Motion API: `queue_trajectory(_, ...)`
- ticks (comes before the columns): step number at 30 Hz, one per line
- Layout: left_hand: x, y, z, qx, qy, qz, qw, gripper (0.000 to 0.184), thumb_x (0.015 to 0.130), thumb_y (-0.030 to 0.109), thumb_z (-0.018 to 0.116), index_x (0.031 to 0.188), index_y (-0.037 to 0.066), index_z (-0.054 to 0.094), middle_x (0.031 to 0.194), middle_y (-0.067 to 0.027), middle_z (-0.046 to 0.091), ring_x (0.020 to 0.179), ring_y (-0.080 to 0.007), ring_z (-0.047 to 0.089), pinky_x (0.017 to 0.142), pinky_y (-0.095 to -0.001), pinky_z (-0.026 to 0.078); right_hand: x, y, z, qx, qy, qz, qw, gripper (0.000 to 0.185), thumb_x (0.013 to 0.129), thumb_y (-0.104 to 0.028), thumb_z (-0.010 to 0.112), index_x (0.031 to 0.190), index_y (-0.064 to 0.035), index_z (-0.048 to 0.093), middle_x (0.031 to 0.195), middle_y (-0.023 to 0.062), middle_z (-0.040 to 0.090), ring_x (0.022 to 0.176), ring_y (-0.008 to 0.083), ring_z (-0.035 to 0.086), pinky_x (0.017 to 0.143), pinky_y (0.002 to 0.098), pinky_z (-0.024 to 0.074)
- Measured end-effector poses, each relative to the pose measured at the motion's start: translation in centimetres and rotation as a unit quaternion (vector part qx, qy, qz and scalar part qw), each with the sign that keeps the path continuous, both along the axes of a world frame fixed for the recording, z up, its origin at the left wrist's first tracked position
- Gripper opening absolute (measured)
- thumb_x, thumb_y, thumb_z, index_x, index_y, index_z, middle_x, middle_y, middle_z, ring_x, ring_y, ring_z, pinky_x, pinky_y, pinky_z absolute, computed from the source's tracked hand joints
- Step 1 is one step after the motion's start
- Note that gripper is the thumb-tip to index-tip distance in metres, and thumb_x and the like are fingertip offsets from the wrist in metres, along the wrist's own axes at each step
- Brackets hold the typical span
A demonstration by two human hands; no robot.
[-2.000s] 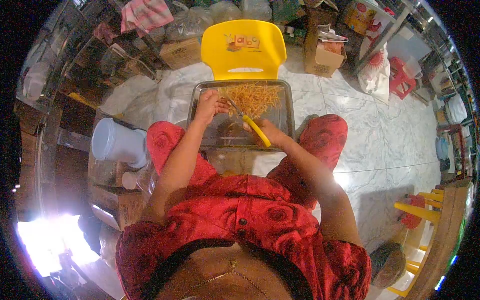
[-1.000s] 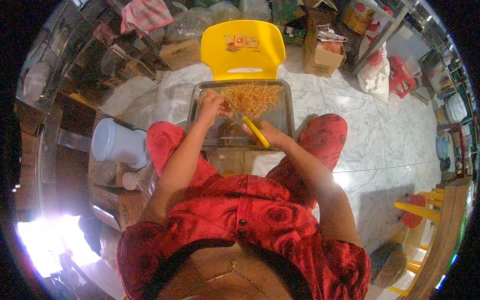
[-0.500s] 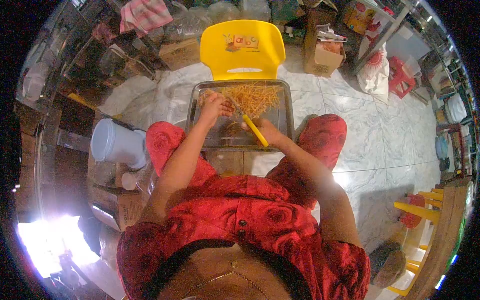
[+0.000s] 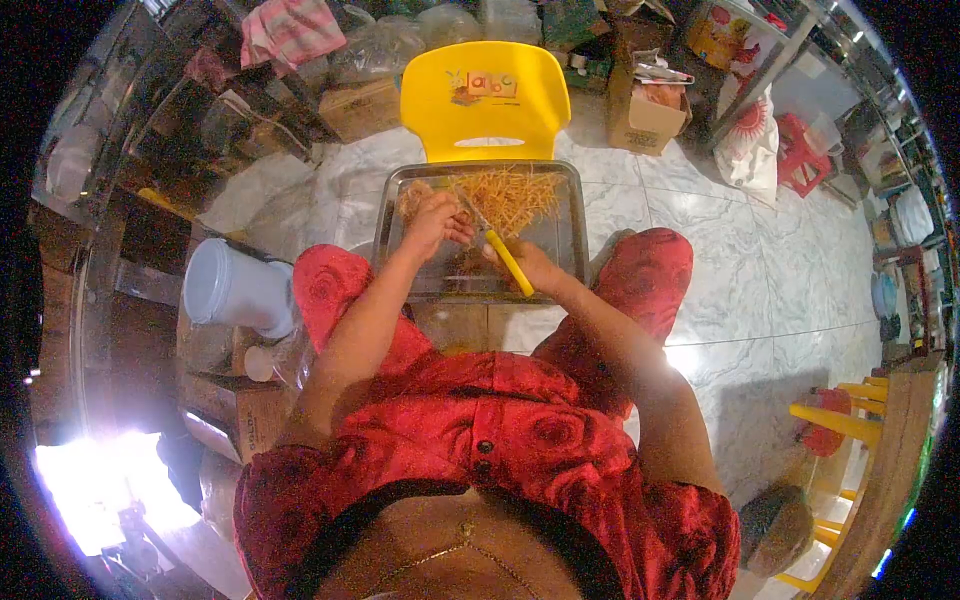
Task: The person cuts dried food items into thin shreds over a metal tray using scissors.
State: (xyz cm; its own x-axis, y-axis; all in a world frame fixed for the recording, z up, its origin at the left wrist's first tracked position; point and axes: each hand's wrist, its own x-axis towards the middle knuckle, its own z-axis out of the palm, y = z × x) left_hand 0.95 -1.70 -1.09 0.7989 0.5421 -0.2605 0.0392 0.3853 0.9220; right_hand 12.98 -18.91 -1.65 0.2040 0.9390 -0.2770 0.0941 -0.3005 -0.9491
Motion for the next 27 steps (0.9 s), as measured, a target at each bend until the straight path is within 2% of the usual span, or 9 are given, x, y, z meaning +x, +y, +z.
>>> queue_trajectory(3,0.0,0.0,-0.1,-0.001,0.003,-0.007,1.000,0.009,0.084,0.012,0.045,0.085,0.003,0.044,0.071,-0.0125,0.055,0.058,-0.0224,0.060,0.046,-0.0309,0.052,0.1,0.0,0.1,-0.003,-0.065,0.017,0.998,0.045,0.082,-0.045,0.053,0.078,0.0000,0.058,0.053,0.0083,0.050,0.048,0.0161,0.049,0.048,0.0315,0.0392)
queue_trajectory(6,0.1,-0.1,0.0,-0.017,-0.013,0.004,1.000,0.008,0.083,0.011,0.045,0.083,0.003,0.045,0.071,-0.0123,0.054,0.058,-0.0223,0.060,0.047,-0.0307,0.052,-0.2,-0.2,1.0,-0.054,-0.017,-0.012,0.998,0.045,0.081,-0.045,0.055,0.078,0.0002,0.058,0.053,0.0079,0.051,0.048,0.0143,0.049,0.047,0.0304,0.0389)
queue_trajectory(8,0.1,-0.1,-0.1,-0.019,-0.012,0.009,1.000,0.007,0.083,0.010,0.045,0.084,0.003,0.045,0.071,-0.0126,0.055,0.059,-0.0223,0.060,0.047,-0.0304,0.052,-0.5,-0.2,1.1,-0.041,-0.023,-0.020,0.999,0.031,0.084,-0.036,0.056,0.081,-0.0050,0.050,0.049,-0.0034,0.038,0.036,0.0092,0.039,0.035,0.0246,0.0301)
queue_trajectory(9,0.0,-0.1,0.0,-0.019,-0.012,0.009,1.000,0.007,0.083,0.010,0.045,0.084,0.003,0.045,0.071,-0.0126,0.055,0.059,-0.0223,0.060,0.047,-0.0304,0.052,-0.4,-0.1,1.1,-0.041,-0.023,-0.019,0.999,0.031,0.084,-0.036,0.056,0.081,-0.0050,0.050,0.049,-0.0034,0.038,0.036,0.0092,0.039,0.035,0.0246,0.0301)
queue_trajectory(12,0.0,-0.1,0.1,-0.013,-0.012,0.016,1.000,0.009,0.084,0.011,0.045,0.086,0.003,0.045,0.073,-0.0133,0.056,0.060,-0.0224,0.060,0.048,-0.0308,0.052,-0.3,-0.1,1.0,0.001,-0.123,-0.006,0.992,0.032,0.084,-0.035,0.055,0.082,-0.0039,0.051,0.049,-0.0031,0.038,0.036,0.0095,0.040,0.035,0.0248,0.0312)
queue_trajectory(14,0.0,0.5,-0.1,-0.017,-0.042,0.028,0.999,0.011,0.085,0.013,0.044,0.088,0.003,0.045,0.074,-0.0144,0.056,0.061,-0.0233,0.061,0.048,-0.0317,0.052,-0.3,-0.1,1.1,0.007,0.029,-0.005,1.000,0.037,0.085,-0.040,0.052,0.084,-0.0025,0.051,0.052,-0.0015,0.042,0.039,0.0097,0.042,0.038,0.0243,0.0343)
queue_trajectory(17,-0.3,1.7,0.0,-0.010,-0.050,0.034,0.998,0.011,0.087,0.015,0.041,0.092,0.005,0.044,0.077,-0.0156,0.057,0.061,-0.0257,0.060,0.051,-0.0356,0.053,-0.3,-0.2,1.2,-0.005,0.081,-0.001,0.997,0.038,0.084,-0.043,0.053,0.090,-0.0058,0.054,0.054,-0.0008,0.046,0.044,0.0090,0.044,0.040,0.0251,0.0336)
queue_trajectory(24,-0.9,2.3,1.1,-0.007,-0.075,0.041,0.996,0.012,0.087,0.015,0.043,0.089,0.003,0.044,0.075,-0.0150,0.057,0.063,-0.0252,0.061,0.050,-0.0337,0.053,-0.5,-0.3,1.4,-0.035,0.105,0.022,0.994,0.038,0.087,-0.043,0.047,0.083,-0.0053,0.051,0.053,0.0014,0.045,0.043,0.0115,0.044,0.039,0.0261,0.0348)
queue_trajectory(27,-1.0,2.8,0.8,-0.055,-0.110,0.054,0.991,0.010,0.087,0.015,0.044,0.090,0.006,0.044,0.077,-0.0158,0.057,0.064,-0.0282,0.061,0.052,-0.0379,0.053,-0.4,-0.3,1.0,-0.028,0.088,0.030,0.995,0.039,0.087,-0.044,0.046,0.080,-0.0057,0.049,0.053,0.0023,0.045,0.043,0.0123,0.044,0.039,0.0267,0.0354)
